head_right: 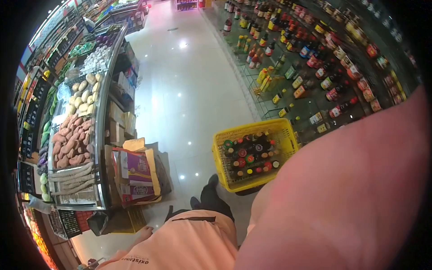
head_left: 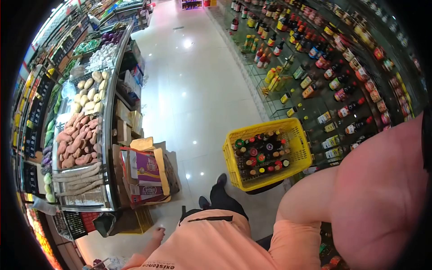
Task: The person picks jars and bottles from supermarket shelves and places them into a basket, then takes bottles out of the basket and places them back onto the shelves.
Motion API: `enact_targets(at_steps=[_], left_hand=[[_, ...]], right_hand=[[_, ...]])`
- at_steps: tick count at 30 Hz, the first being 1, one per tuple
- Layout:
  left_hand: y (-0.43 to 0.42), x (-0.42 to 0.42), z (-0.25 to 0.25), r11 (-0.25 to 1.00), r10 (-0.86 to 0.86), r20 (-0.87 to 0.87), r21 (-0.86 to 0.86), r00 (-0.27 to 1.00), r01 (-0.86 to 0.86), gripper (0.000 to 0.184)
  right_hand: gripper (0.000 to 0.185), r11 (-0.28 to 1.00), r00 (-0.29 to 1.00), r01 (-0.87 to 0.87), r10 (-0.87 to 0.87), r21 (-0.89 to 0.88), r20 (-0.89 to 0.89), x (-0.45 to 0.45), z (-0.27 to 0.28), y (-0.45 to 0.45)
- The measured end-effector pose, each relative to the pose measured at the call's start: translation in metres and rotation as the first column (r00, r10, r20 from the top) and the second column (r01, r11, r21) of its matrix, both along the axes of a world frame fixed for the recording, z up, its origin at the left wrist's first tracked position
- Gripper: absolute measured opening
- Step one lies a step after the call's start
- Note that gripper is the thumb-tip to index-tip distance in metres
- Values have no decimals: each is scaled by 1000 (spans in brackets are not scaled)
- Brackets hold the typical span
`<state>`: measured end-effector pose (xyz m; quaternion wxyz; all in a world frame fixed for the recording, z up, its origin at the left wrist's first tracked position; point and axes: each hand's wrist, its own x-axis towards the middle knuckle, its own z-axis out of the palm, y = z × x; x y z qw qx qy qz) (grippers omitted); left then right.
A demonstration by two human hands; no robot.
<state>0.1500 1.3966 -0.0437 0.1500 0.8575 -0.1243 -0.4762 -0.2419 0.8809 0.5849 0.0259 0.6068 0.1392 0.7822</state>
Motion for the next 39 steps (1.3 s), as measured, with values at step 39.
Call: enact_targets(at_steps=[39], left_hand=[[-529, 296, -39, 946, -323, 107, 74, 940, 317, 47]], right_hand=[[49, 950, 936, 181, -87, 254, -342, 227, -96, -501]])
